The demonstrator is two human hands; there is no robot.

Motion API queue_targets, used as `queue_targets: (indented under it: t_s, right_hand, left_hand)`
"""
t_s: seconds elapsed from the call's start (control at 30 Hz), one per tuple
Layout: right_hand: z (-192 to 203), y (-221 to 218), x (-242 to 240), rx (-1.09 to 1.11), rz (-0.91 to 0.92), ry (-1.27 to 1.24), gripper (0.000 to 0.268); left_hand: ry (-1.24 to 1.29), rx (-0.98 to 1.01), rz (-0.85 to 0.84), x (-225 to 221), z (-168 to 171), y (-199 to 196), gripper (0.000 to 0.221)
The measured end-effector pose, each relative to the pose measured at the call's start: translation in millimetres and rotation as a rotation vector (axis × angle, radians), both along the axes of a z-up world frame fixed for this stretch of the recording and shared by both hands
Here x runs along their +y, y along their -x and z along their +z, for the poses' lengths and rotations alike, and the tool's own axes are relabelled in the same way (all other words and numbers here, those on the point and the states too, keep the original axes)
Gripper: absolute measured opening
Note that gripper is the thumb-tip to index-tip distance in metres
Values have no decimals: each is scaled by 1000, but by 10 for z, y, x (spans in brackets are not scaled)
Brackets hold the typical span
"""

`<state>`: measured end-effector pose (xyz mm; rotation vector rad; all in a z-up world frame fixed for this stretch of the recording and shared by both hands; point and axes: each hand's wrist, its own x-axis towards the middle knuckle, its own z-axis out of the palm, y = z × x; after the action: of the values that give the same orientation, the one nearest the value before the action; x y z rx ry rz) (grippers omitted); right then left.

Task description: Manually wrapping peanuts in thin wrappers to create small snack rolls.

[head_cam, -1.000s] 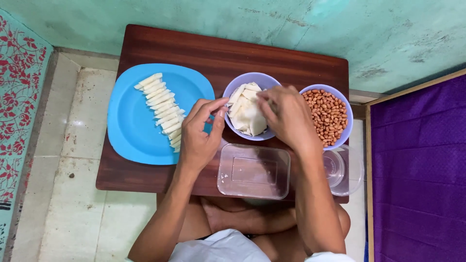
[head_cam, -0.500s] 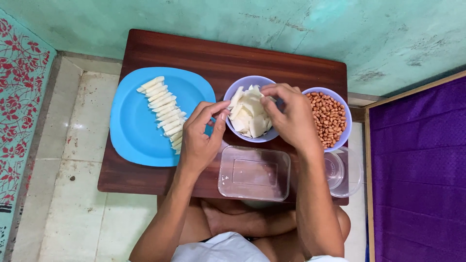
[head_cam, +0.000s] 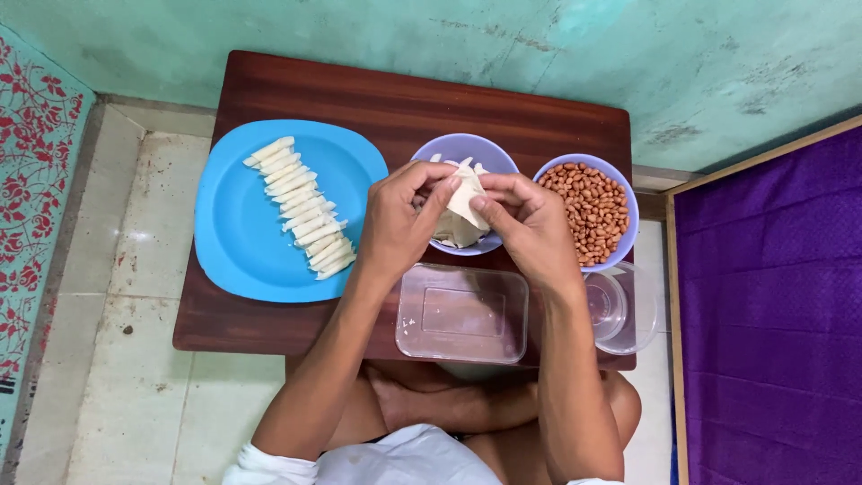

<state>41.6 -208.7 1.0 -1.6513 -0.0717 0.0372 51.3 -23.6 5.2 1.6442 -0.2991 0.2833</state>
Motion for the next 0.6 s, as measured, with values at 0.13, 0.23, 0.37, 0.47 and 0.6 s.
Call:
queue_targets:
  t_s: [0.13,0.23,0.37,0.47,0.6]
  right_hand:
    - [-60,24,18,15,-47,-59,19]
    - [-106,29,-5,-32,-70,-55,19]
    - [-95,76,-59,-54,-90,-51,21]
    - [72,147,-12,-168,-115,97,18]
    - [141,39,-195,-516,-237,579,22]
  left_hand:
    - [18,29,6,14,-129,10,12]
    - [119,115,-57,12,-123,33,19]
    - [112,142,-60,15,-52,57,16]
    - [27,6,31,12,-23,69,13]
    - [-304,-274,195,63,22,91,11]
